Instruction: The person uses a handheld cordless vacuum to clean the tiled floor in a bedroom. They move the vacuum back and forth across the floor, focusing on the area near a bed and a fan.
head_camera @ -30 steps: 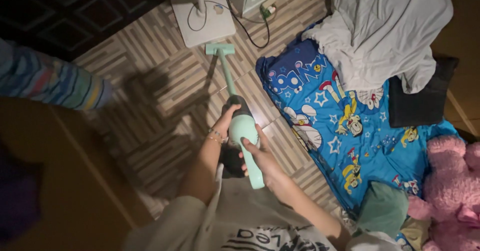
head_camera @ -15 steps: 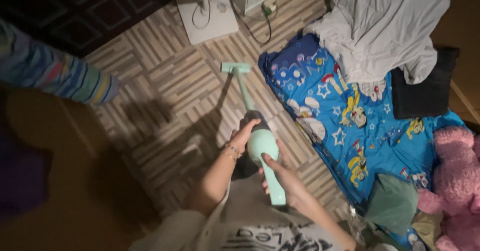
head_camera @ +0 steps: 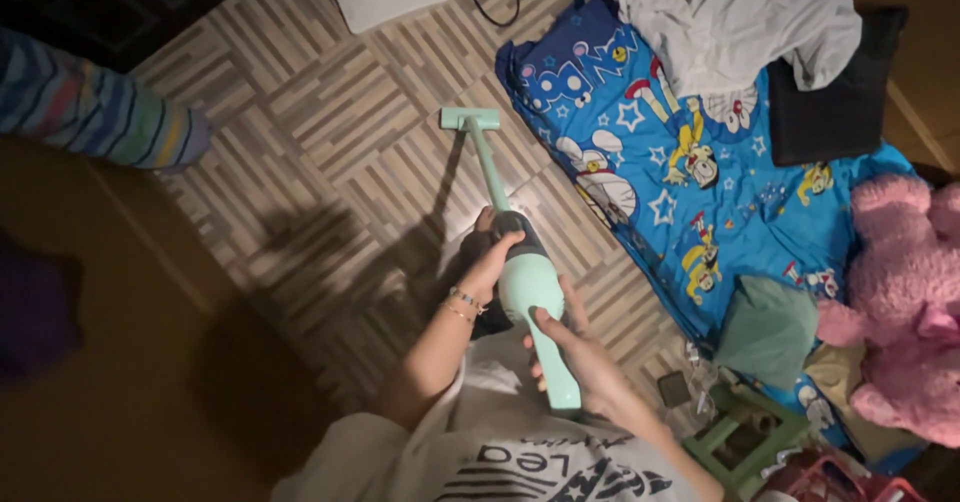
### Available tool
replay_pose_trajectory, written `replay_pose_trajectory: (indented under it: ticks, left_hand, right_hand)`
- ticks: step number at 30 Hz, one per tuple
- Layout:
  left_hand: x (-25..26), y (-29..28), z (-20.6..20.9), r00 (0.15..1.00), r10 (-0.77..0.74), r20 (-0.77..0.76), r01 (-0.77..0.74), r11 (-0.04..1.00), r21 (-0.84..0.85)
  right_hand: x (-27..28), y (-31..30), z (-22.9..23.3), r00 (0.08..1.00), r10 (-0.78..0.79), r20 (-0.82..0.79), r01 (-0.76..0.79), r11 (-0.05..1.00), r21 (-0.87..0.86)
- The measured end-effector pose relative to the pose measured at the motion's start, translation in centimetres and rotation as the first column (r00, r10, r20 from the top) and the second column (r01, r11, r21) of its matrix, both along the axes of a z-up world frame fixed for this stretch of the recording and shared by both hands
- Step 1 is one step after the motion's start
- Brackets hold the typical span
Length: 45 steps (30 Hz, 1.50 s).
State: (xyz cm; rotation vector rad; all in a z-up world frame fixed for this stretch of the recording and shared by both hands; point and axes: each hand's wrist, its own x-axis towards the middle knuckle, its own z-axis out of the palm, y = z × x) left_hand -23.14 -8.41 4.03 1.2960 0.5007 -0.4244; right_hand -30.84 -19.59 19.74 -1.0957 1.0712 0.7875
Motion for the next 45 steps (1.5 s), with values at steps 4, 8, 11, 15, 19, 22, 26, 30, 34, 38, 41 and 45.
replay_pose_trajectory:
  ticks: [4,8,11,15,19,22,26,30,34,38,41,45]
  left_hand:
    - [1.3,-0.3,1.8,0.921,-0.119,-0.37,0.083,0.99,-0.112]
    - [3.0,-1.2,-0.8,0.826,-0.181,-0.534,0.087,0.977,-0.197]
    - [5.3,-1.9,-1.3,0.832,-0.181,-0.524,0.1,0.979,-0.179]
    - [9.9,-3.2,-1.6,0.845,-0.167,-0.508,0.079,0.979,-0.19]
    - [14.7,-4.9,-3.7,0.846,-0.113,-0.521,0.028,0.986,-0.167]
    - [18.7,-5.9,-2.3,0.854,-0.131,-0.504,0.071,0.988,-0.138]
    - [21.8,-7.1,-3.6,0.866,-0.077,-0.495,0.031,0.995,-0.099]
    - [24.1,-8.3,-6.2,0.854,-0.051,-0.518,-0.012,0.993,-0.117]
    - [24.5,-7.9,-5.7,0.855,-0.005,-0.519,-0.039,0.997,-0.073]
    - [23.4,-7.6,-2.2,0.843,-0.038,-0.536,-0.027,0.993,-0.114]
    - [20.8,-7.5,-4.2,0.847,-0.06,-0.529,-0.006,0.992,-0.122]
    - [16.7,-7.0,-1.8,0.835,-0.102,-0.54,0.036,0.991,-0.131]
  right_hand:
    - [1.0,0.0,0.5,1.0,-0.011,-0.027,0.01,1.0,-0.029]
    - [3.1,-0.5,0.0,0.999,0.002,-0.035,-0.002,1.0,-0.019]
    - [5.2,-1.4,-1.3,1.0,0.009,-0.001,-0.009,1.0,-0.001]
    - [10.0,-3.1,-1.7,1.0,0.023,-0.013,-0.023,1.0,0.003]
    - [15.4,-4.5,-2.2,0.999,0.029,-0.033,-0.029,1.0,0.003]
    - [18.6,-5.8,-3.5,0.999,0.054,0.001,-0.054,0.998,-0.013]
    - [22.0,-6.7,-3.7,0.988,0.111,0.11,-0.106,0.993,-0.048]
    - [24.3,-8.1,-5.3,0.982,0.128,0.141,-0.125,0.992,-0.031]
    - [24.8,-8.3,-5.7,0.978,0.152,0.14,-0.15,0.988,-0.028]
    - [22.7,-8.2,-7.3,0.979,0.149,0.138,-0.146,0.989,-0.03]
    - [20.1,-7.7,-6.8,0.981,0.114,0.16,-0.109,0.993,-0.04]
    - [15.9,-7.2,-5.5,0.984,0.109,0.14,-0.103,0.993,-0.055]
